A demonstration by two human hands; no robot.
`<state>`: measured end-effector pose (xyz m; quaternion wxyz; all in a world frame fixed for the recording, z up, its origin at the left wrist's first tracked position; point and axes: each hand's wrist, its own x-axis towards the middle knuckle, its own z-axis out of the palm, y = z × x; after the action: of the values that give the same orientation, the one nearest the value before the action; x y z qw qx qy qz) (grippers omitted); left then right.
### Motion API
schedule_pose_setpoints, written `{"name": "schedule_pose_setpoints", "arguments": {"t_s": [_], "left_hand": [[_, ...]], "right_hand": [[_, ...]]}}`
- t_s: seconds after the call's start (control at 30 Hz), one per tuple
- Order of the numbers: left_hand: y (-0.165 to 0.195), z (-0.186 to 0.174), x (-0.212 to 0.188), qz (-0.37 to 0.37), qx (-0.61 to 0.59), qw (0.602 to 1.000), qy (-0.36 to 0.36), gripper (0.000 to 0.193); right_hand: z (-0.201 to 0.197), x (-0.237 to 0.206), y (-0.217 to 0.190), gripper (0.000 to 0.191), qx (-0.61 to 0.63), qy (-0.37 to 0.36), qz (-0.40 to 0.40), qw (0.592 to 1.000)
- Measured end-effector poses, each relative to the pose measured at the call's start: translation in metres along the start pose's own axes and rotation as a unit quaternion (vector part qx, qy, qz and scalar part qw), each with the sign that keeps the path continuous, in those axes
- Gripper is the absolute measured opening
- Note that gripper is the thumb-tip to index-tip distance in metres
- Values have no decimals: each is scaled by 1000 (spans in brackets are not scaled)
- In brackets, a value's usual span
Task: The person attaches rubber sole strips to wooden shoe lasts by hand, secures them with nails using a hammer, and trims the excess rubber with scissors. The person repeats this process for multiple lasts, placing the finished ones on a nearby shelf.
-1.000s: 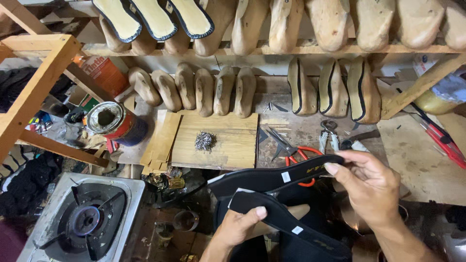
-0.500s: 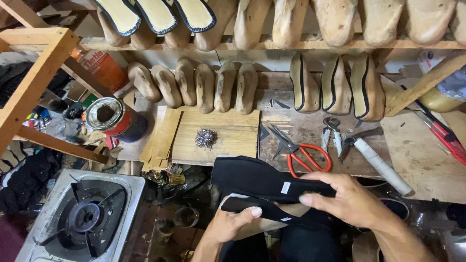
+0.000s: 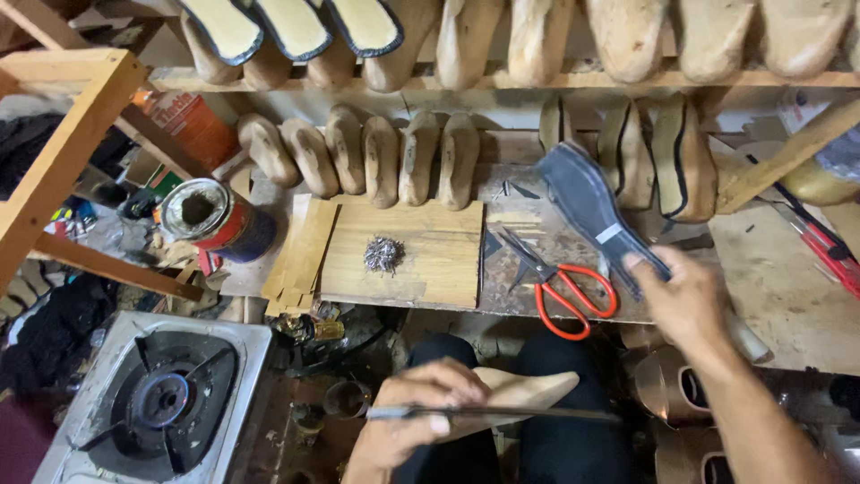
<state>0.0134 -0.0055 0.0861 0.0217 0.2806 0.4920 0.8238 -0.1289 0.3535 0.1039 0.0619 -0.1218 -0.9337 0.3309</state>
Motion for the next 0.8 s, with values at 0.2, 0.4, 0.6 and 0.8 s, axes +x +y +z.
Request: {"name": "schedule_pose_setpoints", "arguments": {"t_s": [0.2, 0.4, 0.6, 0.8], "left_hand": [[-35, -5, -15, -90, -53, 978, 178, 41], [-52, 1, -10, -123, -219, 919, 305, 55], [-72, 14, -9, -134, -309, 904, 264, 45], [-70, 33, 2, -159, -320, 924, 136, 61]], "right_hand": [[-28, 14, 3, 49, -312, 202, -256, 892], [0, -57, -18, 66, -41, -76, -450, 889], [18, -138, -27, 65, 386, -339, -269, 815], [-10, -127, -46, 47, 397, -206, -484, 752]]}}
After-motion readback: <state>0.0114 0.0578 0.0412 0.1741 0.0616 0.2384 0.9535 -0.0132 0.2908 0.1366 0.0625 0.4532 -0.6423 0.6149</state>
